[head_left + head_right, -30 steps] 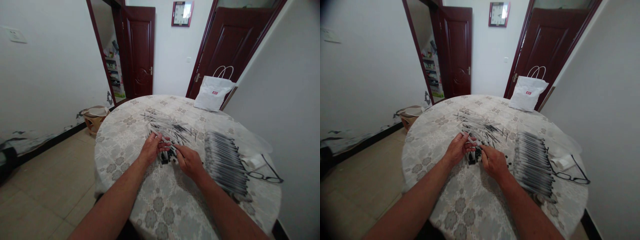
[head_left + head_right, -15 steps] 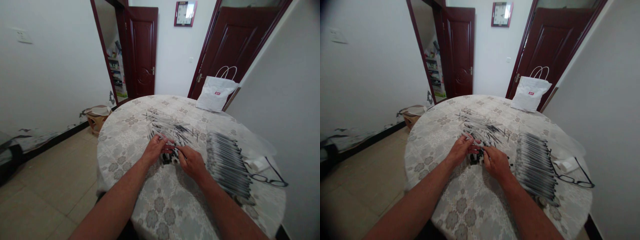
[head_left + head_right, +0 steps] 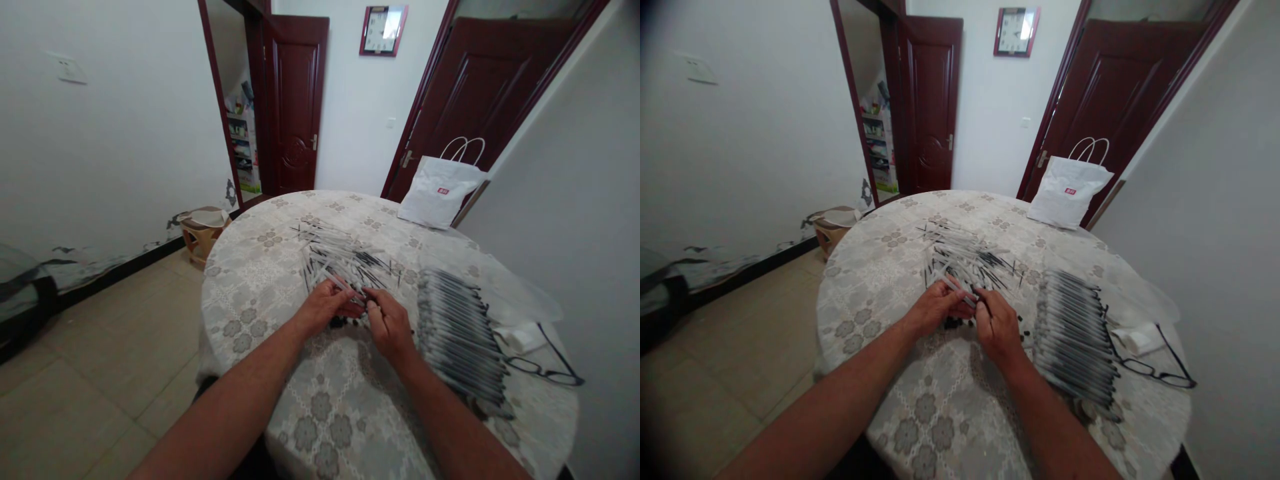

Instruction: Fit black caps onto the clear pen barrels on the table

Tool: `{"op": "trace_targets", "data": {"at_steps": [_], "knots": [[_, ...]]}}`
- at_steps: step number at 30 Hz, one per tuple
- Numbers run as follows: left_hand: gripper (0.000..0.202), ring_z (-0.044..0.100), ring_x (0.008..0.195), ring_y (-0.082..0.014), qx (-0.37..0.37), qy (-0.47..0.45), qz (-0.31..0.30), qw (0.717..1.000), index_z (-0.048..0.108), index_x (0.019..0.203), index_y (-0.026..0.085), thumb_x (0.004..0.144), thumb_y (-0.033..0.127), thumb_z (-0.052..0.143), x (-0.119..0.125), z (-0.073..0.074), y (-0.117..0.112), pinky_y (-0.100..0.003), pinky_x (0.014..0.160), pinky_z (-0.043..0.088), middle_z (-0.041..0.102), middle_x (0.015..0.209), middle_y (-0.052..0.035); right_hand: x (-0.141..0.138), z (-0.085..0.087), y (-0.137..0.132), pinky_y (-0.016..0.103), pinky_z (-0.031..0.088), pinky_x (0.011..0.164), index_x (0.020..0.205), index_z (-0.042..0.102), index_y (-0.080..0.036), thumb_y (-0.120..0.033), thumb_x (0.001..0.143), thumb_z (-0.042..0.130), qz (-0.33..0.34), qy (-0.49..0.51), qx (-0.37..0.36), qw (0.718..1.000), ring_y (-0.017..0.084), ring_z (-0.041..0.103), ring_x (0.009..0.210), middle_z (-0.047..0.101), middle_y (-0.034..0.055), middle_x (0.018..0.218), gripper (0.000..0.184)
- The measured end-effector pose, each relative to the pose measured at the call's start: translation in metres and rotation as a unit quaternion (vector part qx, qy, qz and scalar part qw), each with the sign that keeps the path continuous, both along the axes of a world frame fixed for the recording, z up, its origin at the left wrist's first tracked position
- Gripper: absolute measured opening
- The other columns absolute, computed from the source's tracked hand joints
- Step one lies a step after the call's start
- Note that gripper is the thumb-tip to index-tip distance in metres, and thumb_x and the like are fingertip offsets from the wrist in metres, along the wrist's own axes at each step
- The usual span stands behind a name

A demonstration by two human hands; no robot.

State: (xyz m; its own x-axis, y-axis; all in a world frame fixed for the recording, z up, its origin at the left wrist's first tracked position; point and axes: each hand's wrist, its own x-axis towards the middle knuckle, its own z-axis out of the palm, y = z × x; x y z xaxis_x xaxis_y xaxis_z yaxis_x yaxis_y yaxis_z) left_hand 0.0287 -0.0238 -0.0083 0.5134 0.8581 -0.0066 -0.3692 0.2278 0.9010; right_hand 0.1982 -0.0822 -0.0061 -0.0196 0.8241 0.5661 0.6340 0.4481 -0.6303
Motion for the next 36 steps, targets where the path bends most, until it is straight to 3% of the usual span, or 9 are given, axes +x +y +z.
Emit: {"op": "trace_targets", "data": {"at_steps": [4, 10, 13, 16, 20, 23, 27, 32, 36], "knots": [[0.039, 0.077, 0.08, -0.0228, 0.01, -0.002, -0.041, 0.999, 0.057, 0.094, 0.017, 0.078, 0.042, 0.083, 0.004, 0.002, -0.006, -0.037, 0.078, 0.062, 0.078, 0.098, -0.012, -0.007, -0.006, 0.0, 0.037, 0.051, 0.088, 0.119, 0.07, -0.017, -0.045, 0.102, 0.04, -0.026, 0.199, -0.065, 0.978, 0.025, 0.065, 0.104, 0.071, 0.0114, 0.113, 0.044], [0.039, 0.076, 0.08, -0.0231, 0.035, 0.02, -0.129, 0.991, 0.064, 0.091, 0.013, 0.074, 0.039, 0.086, 0.011, -0.004, -0.012, -0.034, 0.076, 0.06, 0.078, 0.095, -0.0135, -0.018, -0.007, 0.002, 0.034, 0.054, 0.073, 0.114, 0.071, -0.025, -0.064, 0.093, 0.05, 0.061, 0.519, -0.134, 0.842, 0.021, 0.067, 0.085, 0.07, 0.0051, 0.101, 0.049], [0.037, 0.077, 0.08, -0.0241, -0.006, -0.03, -0.114, 0.993, 0.061, 0.094, 0.015, 0.077, 0.037, 0.085, 0.009, -0.003, -0.01, -0.036, 0.075, 0.061, 0.078, 0.099, -0.0131, -0.015, 0.0, 0.005, 0.036, 0.055, 0.081, 0.11, 0.07, -0.025, -0.064, 0.094, 0.047, 0.093, 0.56, -0.124, 0.814, 0.022, 0.067, 0.096, 0.069, 0.005, 0.099, 0.048], [0.034, 0.078, 0.083, -0.0258, -0.061, -0.127, -0.038, 0.989, 0.056, 0.093, 0.018, 0.08, 0.033, 0.083, -0.001, 0.004, -0.001, -0.042, 0.079, 0.063, 0.078, 0.099, -0.01, -0.001, 0.005, 0.01, 0.036, 0.054, 0.08, 0.112, 0.068, -0.024, -0.054, 0.092, 0.056, 0.024, 0.447, -0.118, 0.887, 0.024, 0.067, 0.096, 0.07, 0.0058, 0.1, 0.038], [0.021, 0.078, 0.083, -0.0232, -0.115, -0.218, 0.073, 0.966, 0.06, 0.091, 0.016, 0.087, 0.027, 0.077, -0.017, 0.012, 0.016, -0.042, 0.083, 0.063, 0.078, 0.089, -0.0067, 0.022, 0.006, 0.012, 0.036, 0.048, 0.087, 0.106, 0.071, -0.02, -0.035, 0.093, 0.059, -0.049, 0.033, -0.107, 0.992, 0.024, 0.064, 0.096, 0.071, 0.0093, 0.104, 0.023], [0.016, 0.078, 0.084, -0.0226, -0.142, -0.228, 0.112, 0.957, 0.061, 0.087, 0.015, 0.09, 0.026, 0.073, -0.021, 0.013, 0.022, -0.041, 0.084, 0.063, 0.077, 0.084, -0.0071, 0.026, 0.007, 0.008, 0.033, 0.045, 0.087, 0.1, 0.072, -0.019, -0.025, 0.094, 0.056, -0.025, -0.203, -0.136, 0.969, 0.022, 0.063, 0.095, 0.07, 0.009, 0.099, 0.018], [0.017, 0.078, 0.085, -0.0228, -0.131, -0.219, 0.117, 0.96, 0.061, 0.089, 0.015, 0.088, 0.026, 0.075, -0.02, 0.01, 0.023, -0.042, 0.085, 0.063, 0.077, 0.086, -0.0071, 0.012, 0.009, 0.001, 0.029, 0.042, 0.075, 0.098, 0.072, -0.021, -0.029, 0.094, 0.06, -0.026, -0.343, -0.204, 0.916, 0.022, 0.065, 0.093, 0.069, 0.0078, 0.099, 0.014], [0.026, 0.078, 0.087, -0.0248, -0.095, -0.198, 0.099, 0.971, 0.058, 0.094, 0.018, 0.084, 0.028, 0.08, -0.019, 0.008, 0.021, -0.044, 0.081, 0.064, 0.077, 0.094, -0.0066, -0.006, 0.002, -0.002, 0.029, 0.039, 0.067, 0.094, 0.07, -0.02, -0.031, 0.096, 0.057, -0.048, -0.4, -0.21, 0.891, 0.022, 0.067, 0.086, 0.068, 0.0093, 0.1, 0.017], [0.035, 0.078, 0.088, -0.0261, -0.077, -0.18, 0.089, 0.977, 0.054, 0.097, 0.02, 0.08, 0.029, 0.083, -0.016, 0.008, 0.019, -0.044, 0.08, 0.064, 0.076, 0.097, -0.0056, -0.002, -0.002, 0.001, 0.029, 0.042, 0.072, 0.095, 0.068, -0.019, -0.027, 0.096, 0.056, -0.052, -0.341, -0.167, 0.924, 0.022, 0.066, 0.087, 0.069, 0.0102, 0.098, 0.015]]}}
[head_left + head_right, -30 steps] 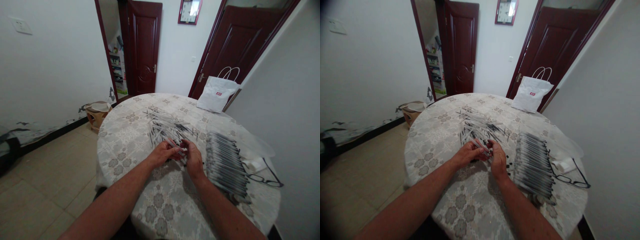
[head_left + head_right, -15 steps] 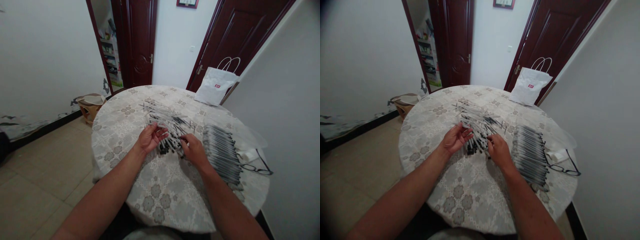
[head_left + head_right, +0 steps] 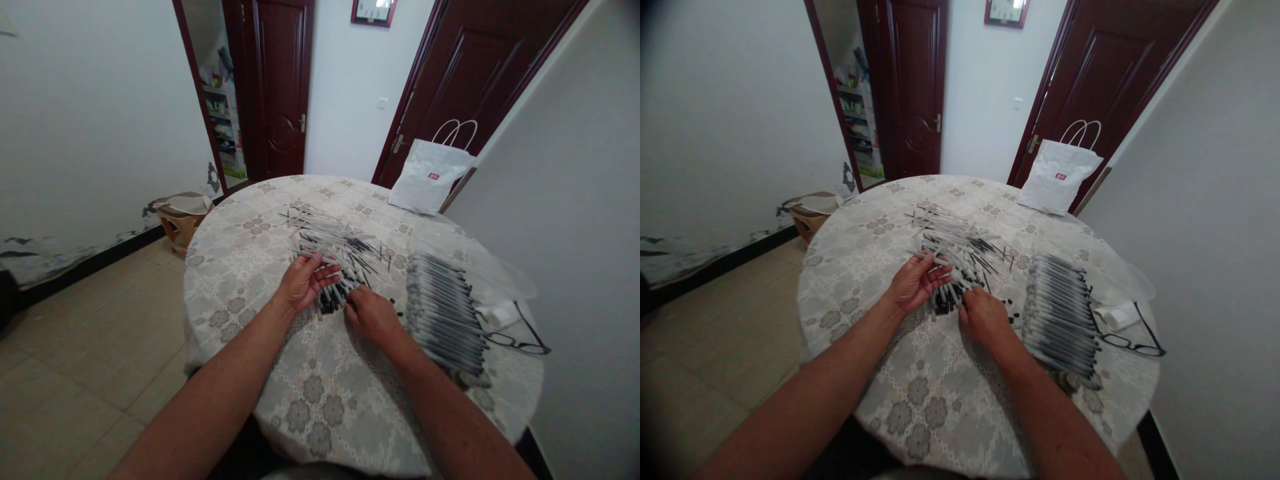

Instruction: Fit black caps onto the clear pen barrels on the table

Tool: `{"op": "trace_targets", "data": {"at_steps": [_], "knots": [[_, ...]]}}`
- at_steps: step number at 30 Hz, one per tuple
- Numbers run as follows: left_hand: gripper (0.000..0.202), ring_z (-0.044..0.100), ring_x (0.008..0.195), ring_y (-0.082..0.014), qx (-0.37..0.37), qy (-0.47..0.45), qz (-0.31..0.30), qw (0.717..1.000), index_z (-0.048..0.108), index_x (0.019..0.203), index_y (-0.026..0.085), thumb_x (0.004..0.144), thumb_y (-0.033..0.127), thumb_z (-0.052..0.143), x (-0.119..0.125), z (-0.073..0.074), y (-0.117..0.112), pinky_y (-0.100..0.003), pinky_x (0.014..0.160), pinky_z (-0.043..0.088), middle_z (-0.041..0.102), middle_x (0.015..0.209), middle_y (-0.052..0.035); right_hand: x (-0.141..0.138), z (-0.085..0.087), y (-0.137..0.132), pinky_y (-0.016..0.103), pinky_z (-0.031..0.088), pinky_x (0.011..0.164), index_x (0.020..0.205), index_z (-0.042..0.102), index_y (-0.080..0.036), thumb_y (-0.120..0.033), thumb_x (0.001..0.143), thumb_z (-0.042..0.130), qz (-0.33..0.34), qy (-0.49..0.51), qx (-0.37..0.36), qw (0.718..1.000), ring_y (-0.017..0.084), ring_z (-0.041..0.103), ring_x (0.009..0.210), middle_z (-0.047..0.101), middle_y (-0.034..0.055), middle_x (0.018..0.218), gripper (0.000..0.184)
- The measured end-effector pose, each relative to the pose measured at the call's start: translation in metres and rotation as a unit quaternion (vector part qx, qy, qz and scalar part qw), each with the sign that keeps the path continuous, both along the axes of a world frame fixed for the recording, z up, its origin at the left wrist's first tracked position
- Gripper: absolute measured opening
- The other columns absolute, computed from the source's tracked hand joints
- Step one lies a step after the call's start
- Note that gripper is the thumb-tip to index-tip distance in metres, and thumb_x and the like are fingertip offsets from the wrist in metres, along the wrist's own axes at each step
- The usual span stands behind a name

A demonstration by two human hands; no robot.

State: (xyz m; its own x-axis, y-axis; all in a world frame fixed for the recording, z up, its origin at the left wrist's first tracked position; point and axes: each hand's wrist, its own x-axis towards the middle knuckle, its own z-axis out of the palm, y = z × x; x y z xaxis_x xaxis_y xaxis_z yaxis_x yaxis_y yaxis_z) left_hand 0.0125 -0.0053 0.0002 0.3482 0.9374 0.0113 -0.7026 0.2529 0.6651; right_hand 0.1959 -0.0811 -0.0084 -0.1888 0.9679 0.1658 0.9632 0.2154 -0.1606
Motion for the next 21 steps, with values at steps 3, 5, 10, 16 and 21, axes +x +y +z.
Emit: {"op": "trace_targets", "data": {"at_steps": [3, 5, 10, 16, 21], "knots": [[0.038, 0.078, 0.088, -0.0267, 0.015, 0.019, -0.006, 1.0, 0.052, 0.098, 0.02, 0.08, 0.03, 0.084, 0.003, 0.0, -0.002, -0.043, 0.081, 0.064, 0.076, 0.1, -0.0062, 0.006, 0.003, 0.002, 0.03, 0.045, 0.077, 0.099, 0.067, -0.019, -0.029, 0.097, 0.056, 0.003, 0.166, 0.072, 0.984, 0.021, 0.066, 0.085, 0.071, 0.0072, 0.092, 0.015], [0.039, 0.078, 0.088, -0.0266, 0.025, 0.032, -0.016, 0.999, 0.051, 0.098, 0.02, 0.079, 0.03, 0.084, 0.004, -0.001, -0.004, -0.043, 0.081, 0.063, 0.076, 0.102, -0.0075, 0.007, 0.005, 0.003, 0.029, 0.047, 0.075, 0.1, 0.068, -0.02, -0.033, 0.095, 0.059, -0.008, 0.298, 0.098, 0.949, 0.019, 0.066, 0.078, 0.072, 0.0042, 0.088, 0.016], [0.037, 0.078, 0.09, -0.0262, 0.043, 0.058, -0.044, 0.996, 0.054, 0.1, 0.018, 0.08, 0.028, 0.083, 0.008, -0.004, -0.007, -0.043, 0.084, 0.062, 0.076, 0.107, -0.0101, -0.003, 0.001, 0.004, 0.028, 0.05, 0.068, 0.101, 0.068, -0.02, -0.039, 0.09, 0.066, -0.023, 0.495, 0.086, 0.864, 0.017, 0.065, 0.074, 0.072, 0.0028, 0.087, 0.021], [0.035, 0.077, 0.089, -0.0246, 0.044, 0.068, -0.045, 0.996, 0.054, 0.1, 0.018, 0.08, 0.026, 0.082, 0.009, -0.004, -0.008, -0.043, 0.085, 0.062, 0.077, 0.108, -0.0105, -0.007, -0.008, 0.008, 0.027, 0.049, 0.065, 0.1, 0.067, -0.02, -0.039, 0.087, 0.069, -0.038, 0.549, 0.083, 0.831, 0.016, 0.062, 0.07, 0.07, 0.0012, 0.083, 0.023], [0.035, 0.077, 0.086, -0.0235, 0.047, 0.08, -0.044, 0.995, 0.055, 0.099, 0.018, 0.079, 0.025, 0.083, 0.01, -0.003, -0.01, -0.044, 0.087, 0.06, 0.077, 0.105, -0.0098, -0.005, -0.009, 0.008, 0.026, 0.049, 0.063, 0.1, 0.067, -0.02, -0.041, 0.087, 0.069, -0.037, 0.549, 0.081, 0.831, 0.015, 0.061, 0.068, 0.069, 0.0009, 0.081, 0.025]]}}
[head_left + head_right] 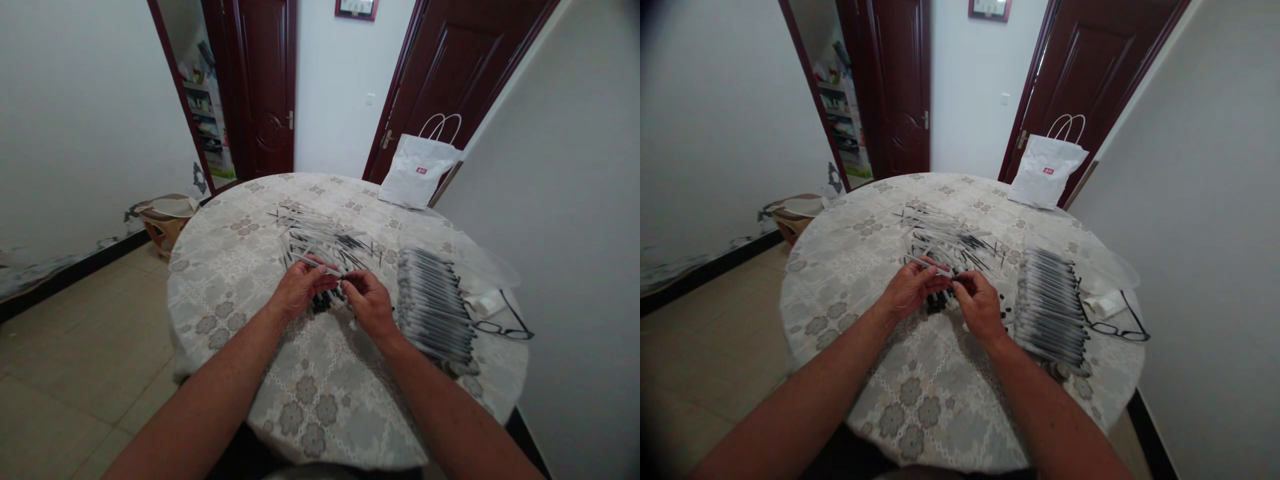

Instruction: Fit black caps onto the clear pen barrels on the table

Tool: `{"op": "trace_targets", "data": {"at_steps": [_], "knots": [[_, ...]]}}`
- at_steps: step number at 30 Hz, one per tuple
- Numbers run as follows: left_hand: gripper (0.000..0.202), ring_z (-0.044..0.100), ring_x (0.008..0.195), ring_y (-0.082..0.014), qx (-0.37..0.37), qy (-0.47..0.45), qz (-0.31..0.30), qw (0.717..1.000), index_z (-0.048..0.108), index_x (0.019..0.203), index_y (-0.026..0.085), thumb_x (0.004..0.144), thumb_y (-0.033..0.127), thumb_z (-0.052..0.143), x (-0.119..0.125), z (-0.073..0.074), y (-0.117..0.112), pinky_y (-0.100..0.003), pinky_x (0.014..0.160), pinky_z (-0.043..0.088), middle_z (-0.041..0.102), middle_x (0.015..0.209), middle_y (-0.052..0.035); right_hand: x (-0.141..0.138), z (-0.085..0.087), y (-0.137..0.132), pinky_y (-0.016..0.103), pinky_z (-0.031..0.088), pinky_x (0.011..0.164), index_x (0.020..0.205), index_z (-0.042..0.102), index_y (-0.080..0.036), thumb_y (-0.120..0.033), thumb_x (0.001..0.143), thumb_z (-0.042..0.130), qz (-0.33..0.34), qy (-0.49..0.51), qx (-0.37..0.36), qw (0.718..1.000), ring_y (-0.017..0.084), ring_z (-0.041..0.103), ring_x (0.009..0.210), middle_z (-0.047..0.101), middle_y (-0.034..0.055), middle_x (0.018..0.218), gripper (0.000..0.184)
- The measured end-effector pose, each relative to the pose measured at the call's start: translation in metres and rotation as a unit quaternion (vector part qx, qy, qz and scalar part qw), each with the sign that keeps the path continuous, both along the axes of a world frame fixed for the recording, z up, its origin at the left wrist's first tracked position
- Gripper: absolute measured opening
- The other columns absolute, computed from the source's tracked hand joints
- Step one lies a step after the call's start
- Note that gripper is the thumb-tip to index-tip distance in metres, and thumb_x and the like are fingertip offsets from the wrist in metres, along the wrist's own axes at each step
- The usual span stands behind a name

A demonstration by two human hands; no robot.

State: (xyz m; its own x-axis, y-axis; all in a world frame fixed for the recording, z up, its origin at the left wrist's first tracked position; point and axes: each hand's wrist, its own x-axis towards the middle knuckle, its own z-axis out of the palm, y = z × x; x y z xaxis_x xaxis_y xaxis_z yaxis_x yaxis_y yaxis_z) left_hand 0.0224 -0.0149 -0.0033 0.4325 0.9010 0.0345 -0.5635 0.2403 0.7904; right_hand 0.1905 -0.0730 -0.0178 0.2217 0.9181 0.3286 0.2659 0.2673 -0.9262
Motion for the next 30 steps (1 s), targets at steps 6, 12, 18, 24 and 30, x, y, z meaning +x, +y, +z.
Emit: {"op": "trace_targets", "data": {"at_steps": [6, 12, 18, 24, 30], "knots": [[0.036, 0.077, 0.087, -0.0244, 0.017, 0.007, -0.001, 1.0, 0.056, 0.098, 0.018, 0.077, 0.028, 0.084, 0.0004, -0.0027, 0.0002, -0.046, 0.089, 0.059, 0.077, 0.105, -0.0105, 0.0, 0.0003, 0.0001, 0.026, 0.048, 0.063, 0.098, 0.067, -0.02, -0.042, 0.087, 0.069, -0.013, -0.018, 0.0, 1.0, 0.016, 0.061, 0.068, 0.07, 0.0014, 0.081, 0.025], [0.033, 0.077, 0.084, -0.0234, 0.022, 0.026, -0.001, 0.999, 0.058, 0.096, 0.018, 0.078, 0.029, 0.084, 0.0004, -0.0033, 0.0006, -0.047, 0.088, 0.06, 0.077, 0.105, -0.0105, -0.0004, 0.0009, -0.0017, 0.028, 0.05, 0.069, 0.099, 0.068, -0.02, -0.039, 0.088, 0.068, -0.022, -0.047, 0.024, 0.998, 0.017, 0.064, 0.074, 0.072, 0.0028, 0.086, 0.022], [0.03, 0.076, 0.086, -0.0235, 0.028, 0.034, -0.007, 0.999, 0.061, 0.09, 0.017, 0.077, 0.029, 0.084, -0.0007, 0.0009, -0.0012, -0.044, 0.085, 0.061, 0.078, 0.101, -0.011, 0.0022, 0.0031, -0.0022, 0.029, 0.05, 0.071, 0.1, 0.068, -0.02, -0.043, 0.09, 0.066, -0.025, -0.065, 0.023, 0.997, 0.018, 0.065, 0.076, 0.072, 0.0027, 0.085, 0.026], [0.026, 0.076, 0.086, -0.0229, 0.035, 0.054, -0.013, 0.998, 0.065, 0.091, 0.016, 0.077, 0.028, 0.084, -0.001, 0.0024, -0.0025, -0.042, 0.083, 0.062, 0.078, 0.103, -0.0111, 0.0044, 0.0085, -0.0066, 0.027, 0.043, 0.059, 0.081, 0.064, -0.02, -0.05, 0.102, 0.045, 0.009, -0.107, -0.016, 0.994, 0.016, 0.058, 0.063, 0.064, 0.0014, 0.069, 0.042], [0.026, 0.076, 0.087, -0.024, 0.029, 0.045, -0.002, 0.999, 0.065, 0.089, 0.016, 0.076, 0.029, 0.085, -0.001, 0.001, -0.0012, -0.041, 0.081, 0.062, 0.078, 0.102, -0.0108, 0.0028, 0.0052, -0.0086, 0.029, 0.048, 0.066, 0.106, 0.06, -0.022, -0.045, 0.098, 0.053, -0.006, -0.095, 0.011, 0.995, 0.018, 0.062, 0.071, 0.066, 0.0013, 0.082, 0.026]]}}
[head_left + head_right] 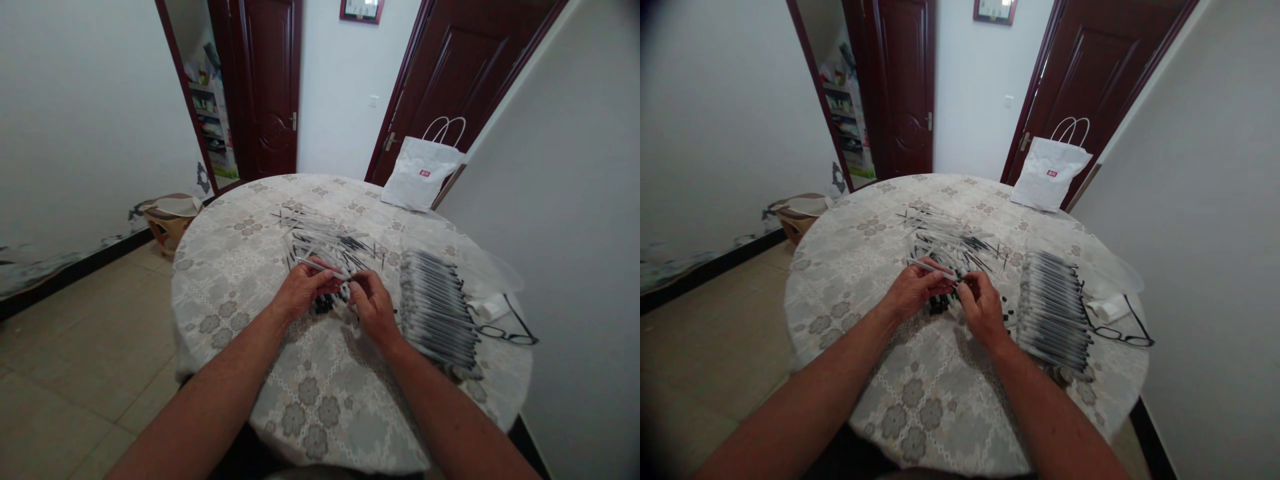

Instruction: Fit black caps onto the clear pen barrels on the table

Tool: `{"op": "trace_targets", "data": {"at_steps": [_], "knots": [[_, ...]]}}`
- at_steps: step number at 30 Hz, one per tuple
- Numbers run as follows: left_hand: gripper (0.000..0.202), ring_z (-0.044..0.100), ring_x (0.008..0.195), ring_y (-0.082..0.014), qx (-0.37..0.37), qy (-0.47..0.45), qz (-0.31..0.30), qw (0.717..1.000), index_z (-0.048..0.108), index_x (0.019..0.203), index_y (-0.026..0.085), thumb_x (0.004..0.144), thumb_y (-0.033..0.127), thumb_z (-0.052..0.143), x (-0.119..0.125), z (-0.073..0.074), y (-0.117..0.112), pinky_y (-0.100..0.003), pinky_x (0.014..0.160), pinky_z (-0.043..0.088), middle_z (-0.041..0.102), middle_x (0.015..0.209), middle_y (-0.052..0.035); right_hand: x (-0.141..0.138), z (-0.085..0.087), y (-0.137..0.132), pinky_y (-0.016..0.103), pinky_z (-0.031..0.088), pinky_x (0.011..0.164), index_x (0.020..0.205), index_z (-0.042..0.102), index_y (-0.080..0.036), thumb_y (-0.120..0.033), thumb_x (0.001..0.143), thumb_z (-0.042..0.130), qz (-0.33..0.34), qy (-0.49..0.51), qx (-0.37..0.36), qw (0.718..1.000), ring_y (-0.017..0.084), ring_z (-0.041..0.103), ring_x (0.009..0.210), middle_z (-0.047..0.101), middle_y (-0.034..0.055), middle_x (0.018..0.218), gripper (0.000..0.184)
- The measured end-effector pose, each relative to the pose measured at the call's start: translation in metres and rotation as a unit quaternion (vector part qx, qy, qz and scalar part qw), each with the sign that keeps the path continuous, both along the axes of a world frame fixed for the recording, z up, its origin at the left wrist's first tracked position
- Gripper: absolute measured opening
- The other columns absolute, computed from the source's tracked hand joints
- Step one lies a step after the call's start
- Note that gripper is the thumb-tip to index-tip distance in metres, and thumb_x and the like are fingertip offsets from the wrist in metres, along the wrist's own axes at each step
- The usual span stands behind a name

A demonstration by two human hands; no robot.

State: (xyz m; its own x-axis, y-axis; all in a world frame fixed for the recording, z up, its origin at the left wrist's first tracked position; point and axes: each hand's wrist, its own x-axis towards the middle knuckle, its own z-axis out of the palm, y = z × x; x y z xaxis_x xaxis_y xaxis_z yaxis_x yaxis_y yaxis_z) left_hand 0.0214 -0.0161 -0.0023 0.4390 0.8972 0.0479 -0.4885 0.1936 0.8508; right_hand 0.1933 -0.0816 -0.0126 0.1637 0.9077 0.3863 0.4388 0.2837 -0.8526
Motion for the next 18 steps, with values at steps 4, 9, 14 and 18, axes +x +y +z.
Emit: {"op": "trace_targets", "data": {"at_steps": [4, 9, 14, 18], "knots": [[0.027, 0.076, 0.086, -0.0237, 0.001, 0.003, -0.009, 1.0, 0.066, 0.09, 0.016, 0.076, 0.029, 0.084, -0.0009, 0.0006, -0.0003, -0.04, 0.08, 0.063, 0.078, 0.098, -0.0107, 0.0002, -0.0012, 0.0009, 0.03, 0.048, 0.07, 0.107, 0.058, -0.022, -0.042, 0.095, 0.056, -0.006, -0.031, 0.005, 0.999, 0.019, 0.061, 0.074, 0.066, 0.0017, 0.084, 0.023], [0.026, 0.077, 0.083, -0.0231, 0.002, 0.016, -0.025, 1.0, 0.067, 0.091, 0.016, 0.076, 0.027, 0.085, -0.001, -0.0003, -0.001, -0.038, 0.079, 0.062, 0.078, 0.096, -0.0103, -0.0002, 0.0062, -0.0002, 0.031, 0.043, 0.068, 0.079, 0.057, -0.023, -0.044, 0.102, 0.04, 0.015, -0.086, -0.015, 0.996, 0.018, 0.057, 0.068, 0.06, 0.0015, 0.071, 0.035], [0.028, 0.077, 0.083, -0.0228, 0.0, 0.014, -0.024, 1.0, 0.067, 0.091, 0.016, 0.076, 0.03, 0.085, -0.0004, -0.0022, -0.0002, -0.039, 0.08, 0.062, 0.078, 0.094, -0.0103, 0.0004, 0.0025, 0.0003, 0.031, 0.043, 0.063, 0.08, 0.057, -0.023, -0.046, 0.103, 0.038, 0.018, -0.044, -0.026, 0.999, 0.018, 0.056, 0.063, 0.058, 0.0004, 0.066, 0.038], [0.029, 0.076, 0.081, -0.0222, 0.007, 0.014, -0.014, 1.0, 0.066, 0.091, 0.016, 0.076, 0.032, 0.085, -0.0002, -0.0009, -0.0008, -0.037, 0.078, 0.062, 0.078, 0.092, -0.0102, 0.0015, -0.0016, 0.0002, 0.031, 0.046, 0.069, 0.106, 0.058, -0.022, -0.045, 0.097, 0.053, 0.005, -0.037, 0.0, 0.999, 0.02, 0.061, 0.073, 0.065, 0.0016, 0.082, 0.025]]}}
